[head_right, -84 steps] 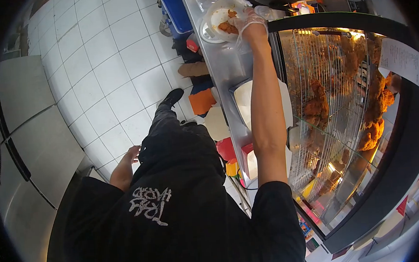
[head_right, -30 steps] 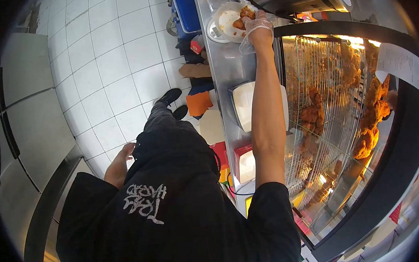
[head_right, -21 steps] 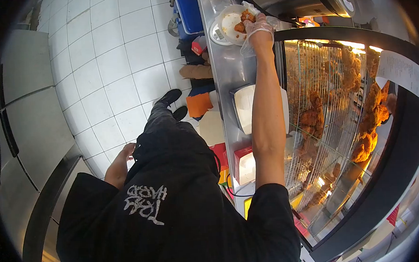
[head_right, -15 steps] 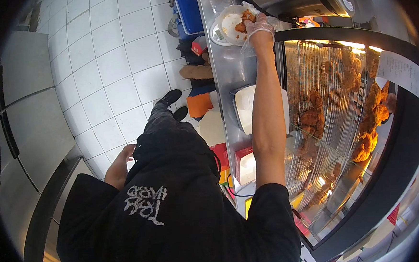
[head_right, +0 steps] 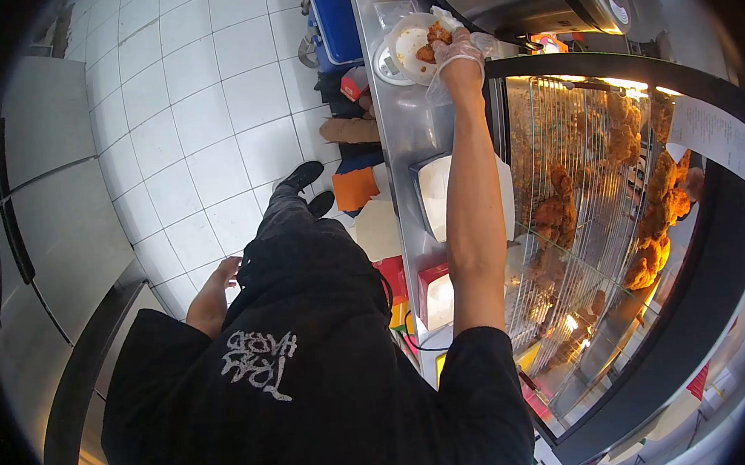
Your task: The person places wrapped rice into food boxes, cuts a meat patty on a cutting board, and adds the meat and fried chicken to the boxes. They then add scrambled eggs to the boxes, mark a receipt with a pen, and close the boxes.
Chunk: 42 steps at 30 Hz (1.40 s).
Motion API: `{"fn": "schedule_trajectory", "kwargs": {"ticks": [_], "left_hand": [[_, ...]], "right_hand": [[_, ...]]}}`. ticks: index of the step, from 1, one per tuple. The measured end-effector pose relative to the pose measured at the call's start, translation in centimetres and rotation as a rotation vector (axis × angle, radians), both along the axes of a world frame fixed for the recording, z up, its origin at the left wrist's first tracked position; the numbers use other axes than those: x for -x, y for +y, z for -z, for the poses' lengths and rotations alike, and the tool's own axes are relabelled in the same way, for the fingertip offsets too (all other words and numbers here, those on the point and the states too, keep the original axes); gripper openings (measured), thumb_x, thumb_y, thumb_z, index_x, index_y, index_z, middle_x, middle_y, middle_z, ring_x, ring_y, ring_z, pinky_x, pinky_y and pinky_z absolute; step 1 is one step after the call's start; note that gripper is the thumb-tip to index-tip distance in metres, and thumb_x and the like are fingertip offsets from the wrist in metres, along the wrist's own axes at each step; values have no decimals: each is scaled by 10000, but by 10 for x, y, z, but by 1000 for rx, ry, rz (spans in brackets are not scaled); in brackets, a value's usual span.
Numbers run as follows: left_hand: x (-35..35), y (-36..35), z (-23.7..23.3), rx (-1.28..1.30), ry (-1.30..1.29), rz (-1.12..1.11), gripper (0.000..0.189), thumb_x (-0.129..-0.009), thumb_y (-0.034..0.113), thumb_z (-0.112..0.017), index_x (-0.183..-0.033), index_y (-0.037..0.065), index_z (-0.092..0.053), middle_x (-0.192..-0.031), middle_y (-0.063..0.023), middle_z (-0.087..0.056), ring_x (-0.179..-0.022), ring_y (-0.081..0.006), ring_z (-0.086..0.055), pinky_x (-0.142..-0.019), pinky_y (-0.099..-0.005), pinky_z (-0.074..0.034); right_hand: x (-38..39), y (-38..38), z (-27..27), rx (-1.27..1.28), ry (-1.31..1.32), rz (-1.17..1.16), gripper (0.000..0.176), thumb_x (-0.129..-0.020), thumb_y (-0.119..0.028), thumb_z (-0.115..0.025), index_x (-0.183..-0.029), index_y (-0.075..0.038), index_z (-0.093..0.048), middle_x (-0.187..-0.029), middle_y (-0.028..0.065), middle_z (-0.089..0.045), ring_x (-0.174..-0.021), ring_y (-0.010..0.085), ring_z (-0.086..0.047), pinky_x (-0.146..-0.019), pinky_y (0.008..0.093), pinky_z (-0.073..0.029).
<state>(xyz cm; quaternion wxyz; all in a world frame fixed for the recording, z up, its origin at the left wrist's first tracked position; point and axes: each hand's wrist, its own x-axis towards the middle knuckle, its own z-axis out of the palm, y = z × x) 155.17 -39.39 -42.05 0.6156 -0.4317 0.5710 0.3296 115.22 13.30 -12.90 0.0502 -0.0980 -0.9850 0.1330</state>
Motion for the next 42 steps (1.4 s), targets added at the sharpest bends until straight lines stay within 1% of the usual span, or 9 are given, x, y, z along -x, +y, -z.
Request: {"fn": "schedule_trajectory", "kwargs": {"ticks": [7, 9, 15, 19, 21, 28, 30, 39, 42], "left_hand": [[-3, -2, 9, 15, 8, 7, 300, -915, 378, -505, -1136, 215, -626, -924, 22, -570, -816, -179, -533, -726, -407, -401], [-6, -9, 22, -86, -27, 63, 440, -946, 391, -473, -1349, 213, -477, -1096, 18, -627, -869, -192, -602, -785, -474, -449], [-4, -7, 15, -59, -15, 58, 452, -950, 397, -458, -1358, 205, -468, -1123, 20, -626, -899, -195, -609, -804, -476, -448], [-4, -6, 13, -66, -25, 82, 456, -949, 401, -459, -1361, 207, -466, -1127, 25, -624, -903, -194, -607, -815, -478, -443], [-5, -3, 7, -12, 15, 29, 314, -922, 376, -497, -1163, 239, -645, -974, 4, -616, -894, -196, -563, -803, -464, -425], [-3, -2, 9, 14, -2, 34, 319, -920, 363, -494, -1170, 238, -647, -1043, -3, -626, -943, -217, -577, -854, -466, -428], [-2, -6, 11, -57, -22, 83, 451, -952, 401, -466, -1360, 209, -469, -1117, 8, -633, -916, -202, -608, -829, -485, -444], [-6, -9, 22, -77, -22, 77, 437, -949, 409, -473, -1342, 217, -478, -1094, 11, -632, -903, -202, -604, -819, -491, -441], [-7, -10, 21, -58, -26, 83, 441, -946, 410, -472, -1343, 217, -475, -1096, 9, -632, -898, -201, -605, -807, -494, -443]], "right_hand": [[2, 1, 14, -115, -14, 16, 419, -867, -304, -669, -1129, 12, -579, -973, 250, -683, -923, 417, -663, -799, 457, -525], [-2, -5, 11, -137, -46, 15, 421, -868, -302, -669, -1134, 11, -580, -978, 252, -682, -931, 414, -662, -804, 454, -525], [-7, -7, 21, -29, 63, -47, 429, -862, -303, -674, -1145, 5, -578, -971, 248, -684, -942, 416, -661, -815, 461, -523], [-3, -14, 14, -57, -103, 35, 487, -844, -330, -692, -1193, -14, -567, -982, 249, -683, -950, 415, -659, -825, 466, -522], [-2, -17, 11, -67, -155, 72, 508, -837, -341, -699, -1206, -19, -563, -984, 251, -682, -951, 414, -659, -827, 468, -521], [-6, -23, -12, -110, -195, 98, 560, -802, -352, -744, -1226, -29, -573, -1049, 238, -680, -993, 383, -660, -867, 439, -516], [-8, -22, -18, -94, -199, 106, 568, -796, -343, -752, -1235, -32, -571, -1063, 234, -679, -1002, 376, -660, -879, 430, -514], [-5, -1, -14, -147, -187, 39, 560, -778, -311, -764, -1230, -44, -568, -1105, 220, -671, -1035, 371, -649, -886, 425, -511], [-3, 4, -8, -163, -183, 29, 657, -765, -306, -774, -1320, -51, -533, -1089, 208, -684, -1030, 342, -662, -912, 403, -522]]}}
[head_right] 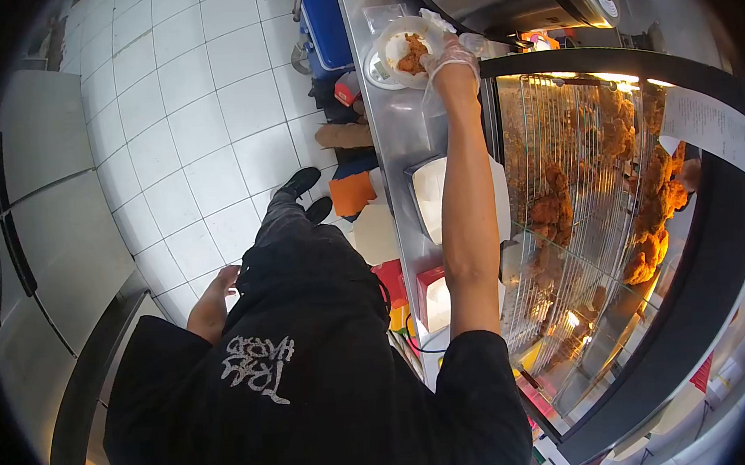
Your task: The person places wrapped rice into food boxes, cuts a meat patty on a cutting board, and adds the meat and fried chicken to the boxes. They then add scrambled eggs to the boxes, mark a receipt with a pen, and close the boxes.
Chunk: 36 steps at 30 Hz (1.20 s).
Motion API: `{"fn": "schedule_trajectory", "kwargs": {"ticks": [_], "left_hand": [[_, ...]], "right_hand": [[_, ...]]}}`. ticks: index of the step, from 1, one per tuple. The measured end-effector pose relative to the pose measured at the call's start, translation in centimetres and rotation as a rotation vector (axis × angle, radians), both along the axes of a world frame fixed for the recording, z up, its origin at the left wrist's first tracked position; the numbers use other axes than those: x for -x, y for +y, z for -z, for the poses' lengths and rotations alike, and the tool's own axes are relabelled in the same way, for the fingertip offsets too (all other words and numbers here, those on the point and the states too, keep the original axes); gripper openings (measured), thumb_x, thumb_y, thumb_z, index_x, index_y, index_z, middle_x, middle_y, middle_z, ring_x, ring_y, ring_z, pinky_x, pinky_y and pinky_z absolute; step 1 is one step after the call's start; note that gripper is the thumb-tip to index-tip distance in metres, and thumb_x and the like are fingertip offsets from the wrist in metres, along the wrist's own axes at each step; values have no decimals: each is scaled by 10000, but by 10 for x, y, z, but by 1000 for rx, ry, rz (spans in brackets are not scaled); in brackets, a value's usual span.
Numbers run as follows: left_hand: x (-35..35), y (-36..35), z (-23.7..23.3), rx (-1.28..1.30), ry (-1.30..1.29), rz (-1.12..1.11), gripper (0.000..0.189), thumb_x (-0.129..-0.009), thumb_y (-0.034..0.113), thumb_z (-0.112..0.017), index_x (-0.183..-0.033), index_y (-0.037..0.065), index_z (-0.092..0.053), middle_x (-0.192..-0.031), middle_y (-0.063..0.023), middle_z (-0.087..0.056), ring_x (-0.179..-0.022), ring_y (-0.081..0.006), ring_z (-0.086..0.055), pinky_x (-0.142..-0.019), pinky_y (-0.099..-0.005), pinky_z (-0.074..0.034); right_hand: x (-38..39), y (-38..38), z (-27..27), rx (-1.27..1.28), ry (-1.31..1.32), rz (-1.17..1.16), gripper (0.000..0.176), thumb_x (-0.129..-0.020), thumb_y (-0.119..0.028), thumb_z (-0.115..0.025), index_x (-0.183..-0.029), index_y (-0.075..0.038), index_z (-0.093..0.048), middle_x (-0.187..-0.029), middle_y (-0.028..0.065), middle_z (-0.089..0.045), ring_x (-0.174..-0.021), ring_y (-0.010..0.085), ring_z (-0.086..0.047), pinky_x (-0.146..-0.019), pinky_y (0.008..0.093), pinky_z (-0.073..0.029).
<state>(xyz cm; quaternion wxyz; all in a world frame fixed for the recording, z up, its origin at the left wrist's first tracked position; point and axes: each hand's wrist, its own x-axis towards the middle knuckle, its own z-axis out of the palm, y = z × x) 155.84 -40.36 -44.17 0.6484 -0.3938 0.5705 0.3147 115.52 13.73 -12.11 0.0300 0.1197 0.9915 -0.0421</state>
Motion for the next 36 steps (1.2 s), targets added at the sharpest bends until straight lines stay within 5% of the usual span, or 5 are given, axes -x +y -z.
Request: {"fn": "schedule_trajectory", "kwargs": {"ticks": [15, 23, 36], "left_hand": [[5, 0, -4, 31, 3, -8, 424, -954, 397, -464, -1338, 219, -484, -1100, 11, -631, -897, -201, -612, -813, -483, -450], [14, -2, -11, 24, 19, -19, 470, -956, 416, -457, -1375, 204, -466, -1147, -5, -624, -954, -225, -598, -847, -492, -440], [35, -21, -24, 41, 24, -2, 438, -953, 436, -480, -1342, 234, -475, -1130, -4, -630, -954, -221, -592, -823, -465, -421]], "right_hand": [[3, 0, 1, 35, 42, -51, 603, -764, -286, -784, -1271, -56, -553, -1164, 211, -657, -1055, 369, -646, -909, 415, -504], [18, -25, 6, 194, -135, 135, 714, -715, -382, -767, -1280, -10, -539, -1129, 257, -655, -1091, 360, -636, -942, 404, -499], [23, -32, 34, 163, 26, 337, 689, -709, -313, -782, -1271, -11, -523, -1134, 252, -652, -1030, 363, -659, -887, 422, -534]]}}
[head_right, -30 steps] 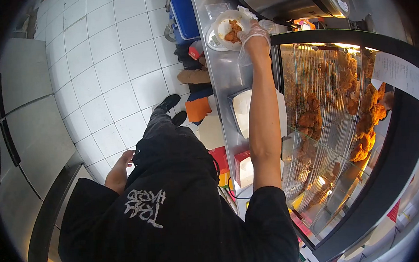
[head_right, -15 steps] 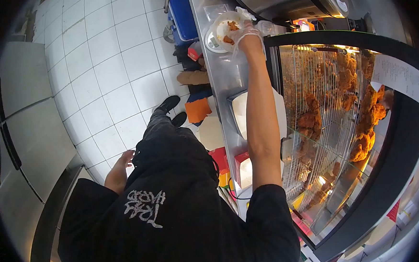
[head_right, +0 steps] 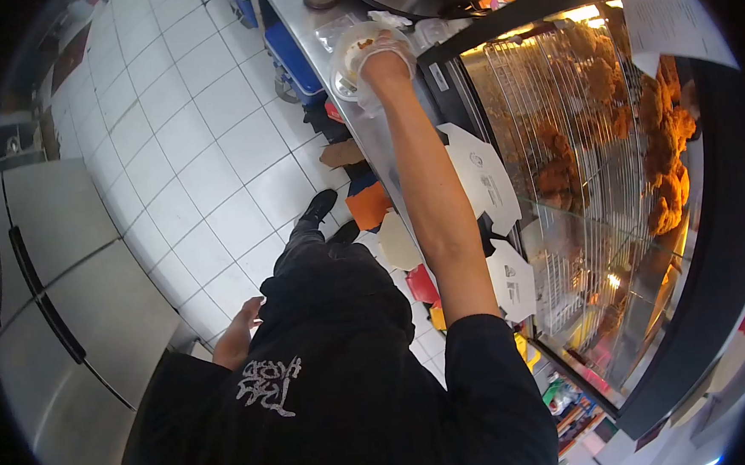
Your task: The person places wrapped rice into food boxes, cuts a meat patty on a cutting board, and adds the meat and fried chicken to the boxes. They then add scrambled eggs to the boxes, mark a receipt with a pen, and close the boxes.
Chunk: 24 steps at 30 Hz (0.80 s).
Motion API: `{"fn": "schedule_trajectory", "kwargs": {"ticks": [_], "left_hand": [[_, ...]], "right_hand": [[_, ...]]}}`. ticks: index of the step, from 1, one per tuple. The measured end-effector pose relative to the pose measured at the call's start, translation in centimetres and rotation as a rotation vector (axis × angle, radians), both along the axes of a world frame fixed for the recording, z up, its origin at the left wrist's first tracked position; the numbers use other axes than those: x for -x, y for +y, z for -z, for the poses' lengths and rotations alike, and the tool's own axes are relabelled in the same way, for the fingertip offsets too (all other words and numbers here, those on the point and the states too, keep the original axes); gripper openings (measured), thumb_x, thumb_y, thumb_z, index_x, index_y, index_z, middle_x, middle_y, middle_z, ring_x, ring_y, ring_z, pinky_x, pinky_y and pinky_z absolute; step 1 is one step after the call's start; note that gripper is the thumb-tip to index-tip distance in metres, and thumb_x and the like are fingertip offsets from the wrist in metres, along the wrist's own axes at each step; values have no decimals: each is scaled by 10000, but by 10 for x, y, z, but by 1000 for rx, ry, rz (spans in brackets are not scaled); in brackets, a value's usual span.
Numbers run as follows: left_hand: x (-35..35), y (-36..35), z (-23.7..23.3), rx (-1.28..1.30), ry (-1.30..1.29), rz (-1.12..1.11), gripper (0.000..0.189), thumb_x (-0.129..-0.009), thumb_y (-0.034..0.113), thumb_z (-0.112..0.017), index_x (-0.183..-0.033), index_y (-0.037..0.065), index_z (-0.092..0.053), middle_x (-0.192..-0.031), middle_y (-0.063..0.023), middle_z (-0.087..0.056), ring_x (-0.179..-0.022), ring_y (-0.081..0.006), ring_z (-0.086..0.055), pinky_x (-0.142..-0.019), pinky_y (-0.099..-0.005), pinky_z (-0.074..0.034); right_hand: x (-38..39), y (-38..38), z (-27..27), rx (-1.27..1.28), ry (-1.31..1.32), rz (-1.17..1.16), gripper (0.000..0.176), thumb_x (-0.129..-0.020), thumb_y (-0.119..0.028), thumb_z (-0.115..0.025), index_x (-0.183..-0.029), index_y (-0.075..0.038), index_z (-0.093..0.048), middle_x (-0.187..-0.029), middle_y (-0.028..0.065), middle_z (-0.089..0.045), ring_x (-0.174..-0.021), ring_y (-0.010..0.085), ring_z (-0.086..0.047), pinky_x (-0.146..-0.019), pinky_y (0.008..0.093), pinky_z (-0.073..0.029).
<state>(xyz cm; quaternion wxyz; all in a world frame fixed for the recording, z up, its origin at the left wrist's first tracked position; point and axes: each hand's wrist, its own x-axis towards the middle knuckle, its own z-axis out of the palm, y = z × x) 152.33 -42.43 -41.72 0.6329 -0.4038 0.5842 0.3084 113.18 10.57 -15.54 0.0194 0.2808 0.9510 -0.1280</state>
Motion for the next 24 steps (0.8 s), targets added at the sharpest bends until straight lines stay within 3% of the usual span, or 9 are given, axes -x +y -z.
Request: {"fn": "schedule_trajectory", "kwargs": {"ticks": [3, 10, 12, 16, 18, 19, 21, 22, 24], "left_hand": [[5, 0, -10, 3, 12, -1, 443, -955, 425, -478, -1359, 243, -463, -1139, -5, -618, -963, -214, -593, -824, -455, -413], [-10, -5, 23, 9, -22, 24, 426, -962, 422, -475, -1369, 297, -465, -1118, 16, -619, -976, -217, -580, -865, -489, -412], [4, 10, -3, 53, -11, -17, 418, -964, 397, -493, -1340, 218, -512, -1124, -20, -632, -938, -215, -596, -835, -430, -444], [16, 9, 2, -13, 86, 69, 415, -964, 392, -496, -1332, 204, -521, -1119, -25, -636, -928, -210, -598, -824, -416, -449], [37, 14, 8, -54, 128, 137, 413, -964, 389, -497, -1328, 197, -525, -1117, -28, -638, -923, -207, -600, -818, -409, -451], [47, 18, 10, -73, 143, 172, 413, -964, 388, -498, -1326, 194, -527, -1115, -29, -639, -921, -206, -600, -815, -405, -452], [68, 26, 14, -108, 173, 257, 411, -964, 386, -499, -1322, 187, -531, -1113, -32, -641, -916, -203, -602, -810, -398, -455], [76, 31, 15, -124, 190, 298, 411, -964, 384, -500, -1320, 184, -533, -1112, -33, -642, -914, -202, -602, -807, -395, -456], [91, 42, 19, -150, 217, 376, 409, -964, 382, -502, -1316, 177, -537, -1109, -36, -644, -909, -200, -604, -801, -388, -458]], "right_hand": [[-2, -10, -21, -43, -142, -54, 610, -797, -362, -642, -1315, -67, -512, -1259, 232, -585, -1147, 350, -611, -956, 434, -501], [-2, -4, -4, -54, -77, -65, 592, -755, -342, -717, -1234, -41, -544, -1113, 228, -668, -1031, 361, -661, -899, 416, -527], [2, -10, -3, -10, -205, -52, 491, -855, -261, -618, -1295, -59, -533, -1234, 182, -606, -1174, 372, -589, -937, 471, -509], [0, -12, 19, -198, -129, -138, 423, -827, -199, -640, -1229, -88, -570, -1189, 156, -619, -1140, 340, -595, -896, 523, -483], [7, -2, 32, -186, -243, -194, 655, -828, -210, -631, -1421, -43, -408, -1328, 169, -563, -1219, 333, -540, -1022, 538, -409], [-1, 4, 43, -118, -152, -213, 565, -845, -235, -620, -1367, -56, -500, -1363, 157, -533, -1267, 335, -497, -1039, 573, -382], [1, 22, 51, 88, 147, -109, 334, -848, -290, -602, -1124, -131, -701, -1240, 174, -614, -1119, 340, -603, -925, 458, -498], [-17, 21, 13, 38, 196, -200, 289, -857, -295, -596, -974, -67, -728, -1023, 193, -688, -981, 353, -654, -869, 436, -518], [-35, 39, -25, 366, 187, -123, 308, -822, -274, -676, -1063, -82, -694, -1094, 173, -671, -991, 340, -648, -888, 398, -524]]}}
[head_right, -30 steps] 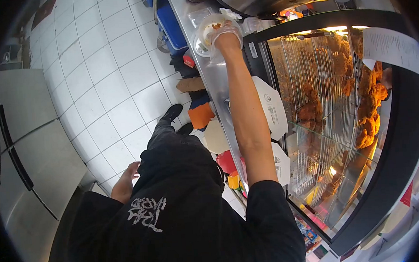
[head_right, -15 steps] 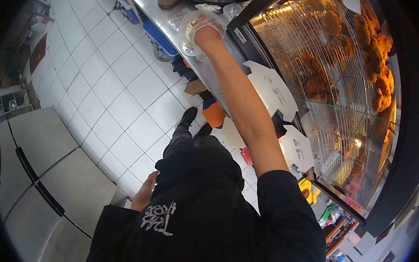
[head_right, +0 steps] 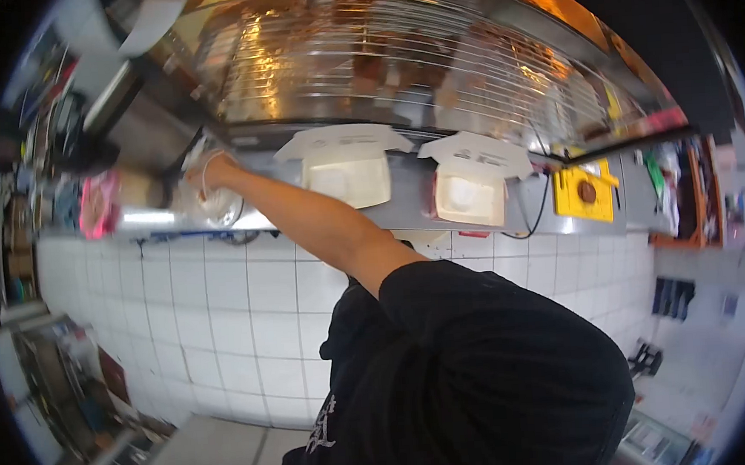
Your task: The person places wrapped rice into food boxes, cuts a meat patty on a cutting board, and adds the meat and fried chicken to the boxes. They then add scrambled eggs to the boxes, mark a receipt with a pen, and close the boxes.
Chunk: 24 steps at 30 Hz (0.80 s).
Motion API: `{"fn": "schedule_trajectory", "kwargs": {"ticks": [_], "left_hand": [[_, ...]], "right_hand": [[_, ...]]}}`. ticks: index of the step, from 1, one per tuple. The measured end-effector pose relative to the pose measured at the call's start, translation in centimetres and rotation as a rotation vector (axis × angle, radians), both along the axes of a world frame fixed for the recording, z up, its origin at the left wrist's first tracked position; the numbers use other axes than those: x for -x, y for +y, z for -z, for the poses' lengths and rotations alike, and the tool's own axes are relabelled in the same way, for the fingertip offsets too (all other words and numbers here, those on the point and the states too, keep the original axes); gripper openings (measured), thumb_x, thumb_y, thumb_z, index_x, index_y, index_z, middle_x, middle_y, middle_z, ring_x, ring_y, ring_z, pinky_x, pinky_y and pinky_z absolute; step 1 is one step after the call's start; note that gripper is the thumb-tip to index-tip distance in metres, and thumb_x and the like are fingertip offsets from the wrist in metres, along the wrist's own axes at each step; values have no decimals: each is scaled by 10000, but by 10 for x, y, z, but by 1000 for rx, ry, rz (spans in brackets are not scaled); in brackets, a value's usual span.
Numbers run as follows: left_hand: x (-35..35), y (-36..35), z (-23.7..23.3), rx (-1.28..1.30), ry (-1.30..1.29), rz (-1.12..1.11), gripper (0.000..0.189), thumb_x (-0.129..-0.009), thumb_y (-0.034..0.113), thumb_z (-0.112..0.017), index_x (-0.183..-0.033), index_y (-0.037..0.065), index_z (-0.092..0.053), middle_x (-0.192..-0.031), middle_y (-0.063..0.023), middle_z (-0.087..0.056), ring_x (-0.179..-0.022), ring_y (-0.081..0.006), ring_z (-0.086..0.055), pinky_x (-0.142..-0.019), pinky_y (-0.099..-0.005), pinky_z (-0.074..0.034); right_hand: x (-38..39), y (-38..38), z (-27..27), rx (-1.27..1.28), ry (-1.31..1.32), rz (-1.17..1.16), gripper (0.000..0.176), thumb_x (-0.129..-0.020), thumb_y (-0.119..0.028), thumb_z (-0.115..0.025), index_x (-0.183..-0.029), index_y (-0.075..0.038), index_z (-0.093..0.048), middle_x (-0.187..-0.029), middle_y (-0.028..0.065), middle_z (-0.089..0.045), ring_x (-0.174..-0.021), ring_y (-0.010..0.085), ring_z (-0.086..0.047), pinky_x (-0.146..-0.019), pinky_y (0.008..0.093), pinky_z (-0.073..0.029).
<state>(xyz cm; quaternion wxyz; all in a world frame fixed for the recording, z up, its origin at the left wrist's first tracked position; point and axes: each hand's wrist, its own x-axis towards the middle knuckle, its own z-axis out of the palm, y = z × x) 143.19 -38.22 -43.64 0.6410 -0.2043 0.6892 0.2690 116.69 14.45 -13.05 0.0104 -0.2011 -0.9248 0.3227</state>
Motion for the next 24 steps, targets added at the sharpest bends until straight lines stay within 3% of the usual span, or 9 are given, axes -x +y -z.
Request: {"fn": "schedule_trajectory", "kwargs": {"ticks": [1, 3, 7, 11, 14, 15, 16, 19, 24], "left_hand": [[6, 4, 0, -16, 19, 39, 409, -964, 381, -502, -1314, 174, -539, -1108, -37, -645, -906, -198, -604, -799, -384, -459], [17, 15, 2, -44, 56, 112, 408, -964, 378, -504, -1310, 167, -543, -1106, -40, -648, -902, -196, -606, -793, -377, -462], [29, 39, 10, -111, 135, 234, 406, -964, 373, -507, -1302, 154, -552, -1101, -45, -652, -892, -191, -608, -782, -363, -466], [44, 78, 37, -269, 270, 425, 405, -964, 368, -509, -1294, 140, -560, -1096, -50, -656, -882, -186, -611, -771, -349, -471], [54, 137, 39, -828, 831, 788, 404, -964, 365, -512, -1288, 130, -566, -1093, -54, -659, -875, -182, -613, -763, -339, -474], [62, 149, 52, -652, 570, 518, 398, -965, 360, -519, -1262, 104, -586, -1069, -67, -671, -848, -162, -616, -725, -304, -475], [45, 220, -78, -451, 379, 199, 395, -966, 356, -527, -1235, 78, -606, -1045, -80, -682, -821, -142, -619, -688, -269, -475], [19, 323, -173, -725, 497, 339, 382, -984, 385, -494, -1196, 93, -618, -1024, -67, -685, -822, -146, -618, -688, -282, -464], [-3, 358, -168, -579, 467, 663, 440, -945, 452, -540, -1010, 31, -652, -747, -63, -640, -668, -143, -591, -639, -278, -470]], "right_hand": [[-24, -3, -22, 108, 131, -50, 333, -808, -247, -702, -1094, -80, -675, -1104, 151, -672, -984, 309, -652, -880, 372, -532], [-80, -19, -43, 1449, 490, 202, 390, -778, -193, -743, -1136, -91, -627, -1070, 87, -658, -955, 225, -645, -857, 311, -534], [-225, -42, -78, 1691, 410, 161, 374, -800, -92, -685, -1153, -67, -563, -1050, 77, -608, -958, 193, -608, -832, 341, -510], [-432, -56, -114, 1637, 579, 442, 500, -786, -99, -695, -1250, -12, -532, -1226, 121, -592, -1161, 239, -579, -1024, 362, -452], [-569, -48, -115, 1408, 773, 837, 327, -794, -131, -704, -1093, -12, -645, -1117, 102, -635, -1067, 221, -602, -972, 362, -469], [-607, -43, -114, 1290, 850, 924, 392, -800, -88, -652, -1172, 14, -582, -1120, 103, -633, -1079, 216, -598, -975, 355, -464], [-642, -35, -112, 1167, 922, 1008, 460, -806, -45, -600, -1251, 39, -520, -1124, 105, -631, -1091, 210, -593, -977, 349, -460], [-705, 1, -94, 946, 1102, 1254, 405, -849, -76, -558, -1240, 19, -510, -1143, 106, -614, -1101, 218, -583, -988, 362, -463], [-718, 77, -75, 1192, 1535, 905, 294, -950, -178, -522, -1204, -30, -522, -1143, 127, -609, -1044, 252, -609, -950, 420, -515]]}}
